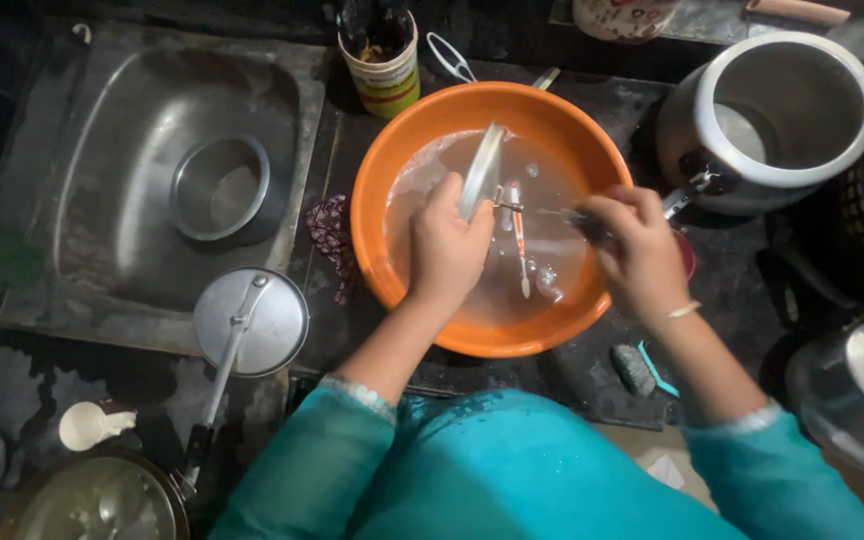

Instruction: The person washes a pressure cooker lid and its parts in a large orange basin of soapy water in a kitchen sink. They scrub the lid and handle with a scrubber, rinse the pieces in the water, and handle a knife and other utensils in the basin.

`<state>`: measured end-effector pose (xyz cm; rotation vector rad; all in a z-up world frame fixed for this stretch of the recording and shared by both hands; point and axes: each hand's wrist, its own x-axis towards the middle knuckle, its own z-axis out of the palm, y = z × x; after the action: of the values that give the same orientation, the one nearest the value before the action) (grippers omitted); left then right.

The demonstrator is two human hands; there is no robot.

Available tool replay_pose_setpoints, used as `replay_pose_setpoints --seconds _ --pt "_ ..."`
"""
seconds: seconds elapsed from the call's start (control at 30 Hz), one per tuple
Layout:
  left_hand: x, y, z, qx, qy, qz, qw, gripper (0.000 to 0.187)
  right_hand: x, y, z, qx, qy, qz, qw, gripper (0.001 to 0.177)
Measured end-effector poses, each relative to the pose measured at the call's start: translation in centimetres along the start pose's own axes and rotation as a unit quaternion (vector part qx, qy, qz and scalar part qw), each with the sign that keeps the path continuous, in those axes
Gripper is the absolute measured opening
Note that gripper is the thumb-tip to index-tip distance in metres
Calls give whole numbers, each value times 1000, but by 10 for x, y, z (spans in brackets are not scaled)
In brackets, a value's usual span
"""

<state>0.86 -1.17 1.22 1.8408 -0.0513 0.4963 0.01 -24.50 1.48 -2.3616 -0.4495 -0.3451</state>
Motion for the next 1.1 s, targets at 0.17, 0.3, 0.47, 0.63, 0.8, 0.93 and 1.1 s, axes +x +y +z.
replay_pose_setpoints --seconds 0.17,0.3,0.47,0.63,0.8,0.93,1.1 --pt "2 -2 -4 1 -6 2 1000 24 20 -41 28 -42 68 -88 993 37" --pt "5 -4 -6 3 1 21 1000 22 24 -61 39 -36 64 -121 990 33" --pt "5 -7 -7 -19 -30 23 999 21 23 -65 49 -129 81 -141 978 31" --pt "5 -9 -10 -29 -35 33 998 23 30 -52 60 -185 75 -172 965 19" --pt "5 -15 -15 -34 -44 34 998 26 25 -55 75 281 -49 274 918 13" --pt "5 -17 -18 -38 -59 32 997 24 24 -66 65 -189 71 -151 968 12" --pt "13 -18 -16 -37 -37 69 996 23 38 -59 53 -318 28 -244 916 8"
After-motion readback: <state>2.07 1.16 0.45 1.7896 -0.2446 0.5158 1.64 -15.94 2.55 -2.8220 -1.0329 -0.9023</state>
